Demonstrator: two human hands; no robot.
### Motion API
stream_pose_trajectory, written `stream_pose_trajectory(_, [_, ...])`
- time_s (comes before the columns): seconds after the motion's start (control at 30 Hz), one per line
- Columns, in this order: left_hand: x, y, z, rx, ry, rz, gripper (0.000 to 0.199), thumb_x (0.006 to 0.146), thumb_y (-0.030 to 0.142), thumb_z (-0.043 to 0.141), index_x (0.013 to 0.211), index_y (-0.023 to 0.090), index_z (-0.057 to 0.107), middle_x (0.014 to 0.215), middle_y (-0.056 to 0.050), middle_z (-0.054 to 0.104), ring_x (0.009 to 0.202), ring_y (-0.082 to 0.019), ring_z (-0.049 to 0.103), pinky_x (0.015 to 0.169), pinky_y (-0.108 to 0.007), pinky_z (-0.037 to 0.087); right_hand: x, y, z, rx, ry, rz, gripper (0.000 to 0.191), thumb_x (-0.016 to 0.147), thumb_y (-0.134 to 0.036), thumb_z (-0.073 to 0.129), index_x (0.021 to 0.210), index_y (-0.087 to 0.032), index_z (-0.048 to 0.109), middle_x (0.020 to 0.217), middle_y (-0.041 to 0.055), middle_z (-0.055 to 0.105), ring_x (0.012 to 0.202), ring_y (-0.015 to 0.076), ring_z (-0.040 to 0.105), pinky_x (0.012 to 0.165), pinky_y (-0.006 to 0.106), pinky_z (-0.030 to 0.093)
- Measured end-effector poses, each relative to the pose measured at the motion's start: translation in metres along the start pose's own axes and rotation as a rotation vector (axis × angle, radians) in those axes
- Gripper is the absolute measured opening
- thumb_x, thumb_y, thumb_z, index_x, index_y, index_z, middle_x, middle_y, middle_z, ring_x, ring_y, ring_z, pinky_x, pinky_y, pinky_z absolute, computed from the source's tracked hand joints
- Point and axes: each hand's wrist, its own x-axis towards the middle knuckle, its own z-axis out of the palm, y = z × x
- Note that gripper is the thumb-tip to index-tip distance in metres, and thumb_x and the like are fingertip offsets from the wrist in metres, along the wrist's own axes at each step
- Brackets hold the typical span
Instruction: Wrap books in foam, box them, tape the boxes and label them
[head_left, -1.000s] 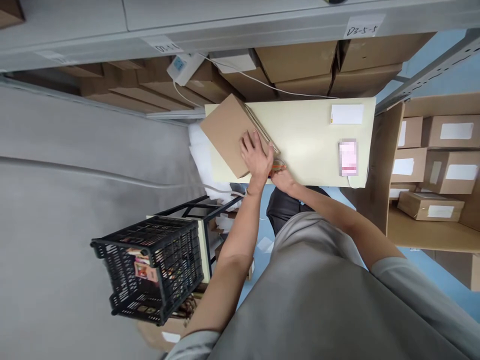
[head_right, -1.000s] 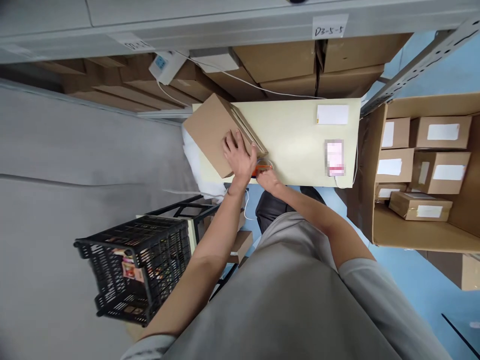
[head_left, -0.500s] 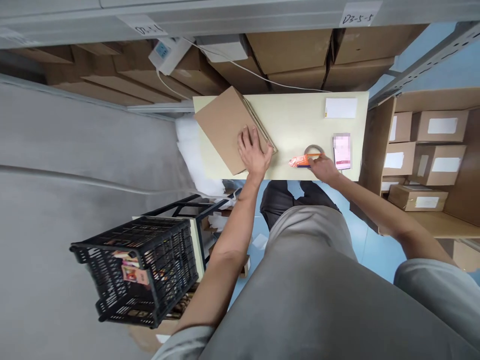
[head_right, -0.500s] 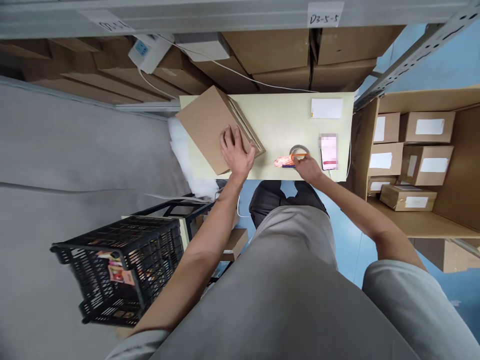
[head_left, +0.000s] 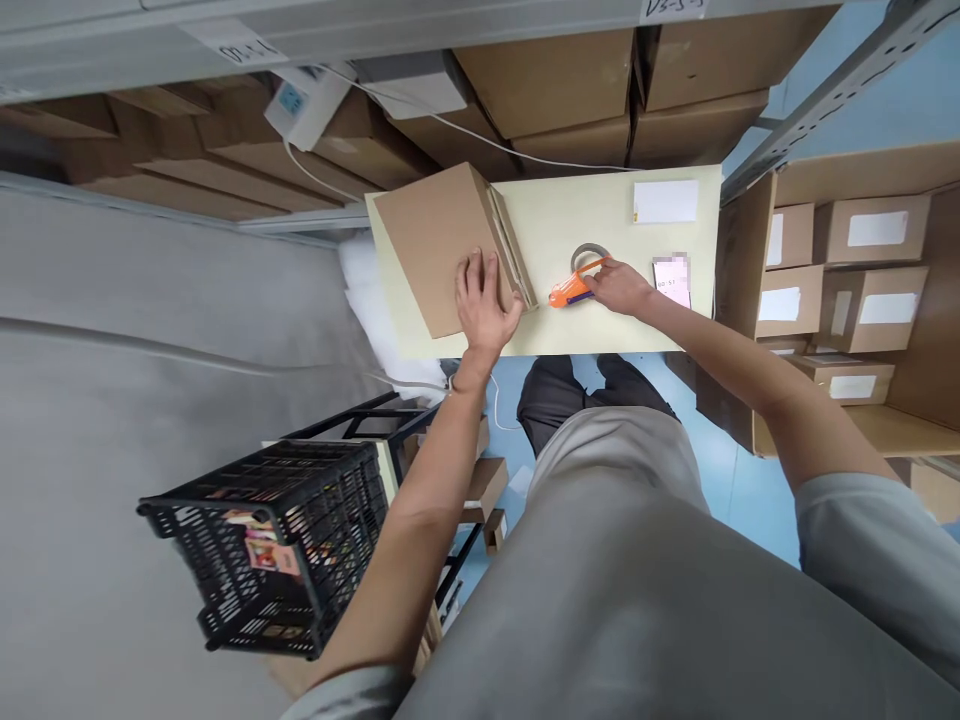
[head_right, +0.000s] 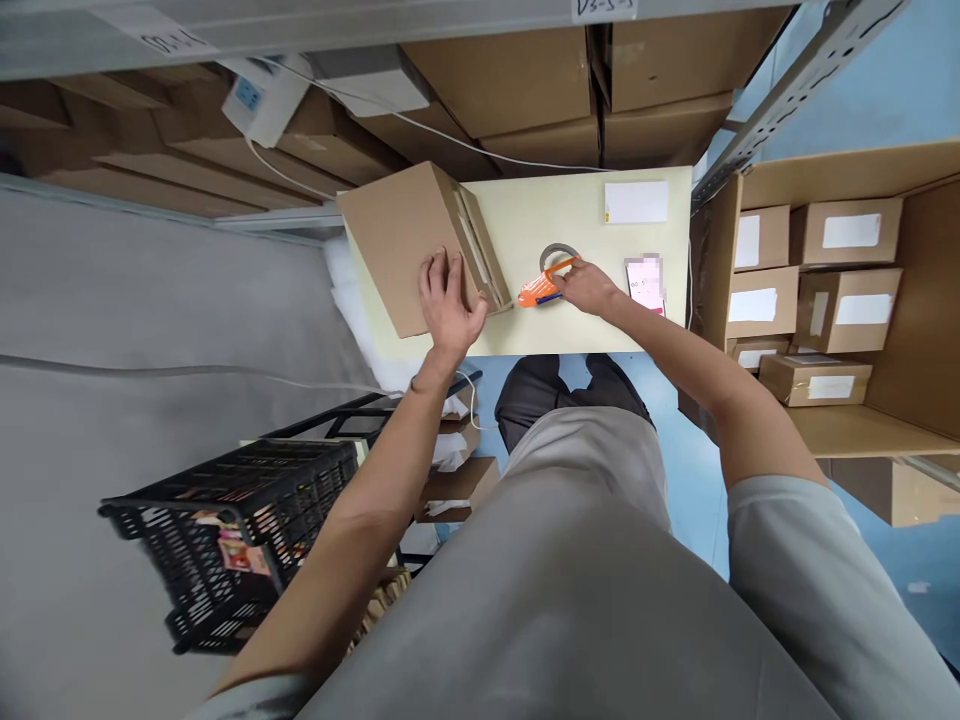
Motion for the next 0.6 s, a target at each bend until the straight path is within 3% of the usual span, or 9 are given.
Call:
stream_pose_trajectory(0.27, [-0.014, 0.000, -0.006, 0.015, -0.070, 0.022, 0.082, 0.092, 0.047, 0.073, 0.168, 0.019, 0.057, 0.185, -0.014, 0.041, 0.177, -0.040, 0.023, 0.147, -0.061, 0.013, 0.005, 0.023, 0.004, 0.106, -0.019, -0.146, 0.045, 0.114, -0.023, 0.044, 0.152, -0.005, 0.059, 0.131, 0.0194, 0.082, 0.126, 0.0292, 0.072, 0.129, 0.047, 0.037])
stream_pose_trajectory(0.43, [-0.014, 0.001, -0.005, 0.002, -0.073, 0.037, 0.083, 0.091, 0.045, 0.074, 0.168, 0.018, 0.057, 0.184, -0.016, 0.041, 0.177, -0.040, 0.023, 0.147, -0.060, 0.013, 0.003, 0.037, 0.003, 0.017, -0.049, -0.053, 0.042, 0.116, -0.026, 0.044, 0.149, -0.005, 0.060, 0.128, 0.0194, 0.082, 0.126, 0.0298, 0.072, 0.125, 0.047, 0.041])
stream_pose_trajectory(0.6, [-0.014, 0.003, -0.005, -0.022, -0.068, 0.030, 0.083, 0.092, 0.046, 0.072, 0.168, 0.017, 0.057, 0.184, -0.017, 0.042, 0.177, -0.041, 0.024, 0.147, -0.061, 0.013, -0.008, 0.014, -0.010, 0.125, -0.033, 0.041, 0.060, 0.115, -0.042, 0.050, 0.155, 0.002, 0.057, 0.136, 0.0289, 0.078, 0.126, 0.0387, 0.072, 0.118, 0.051, 0.047])
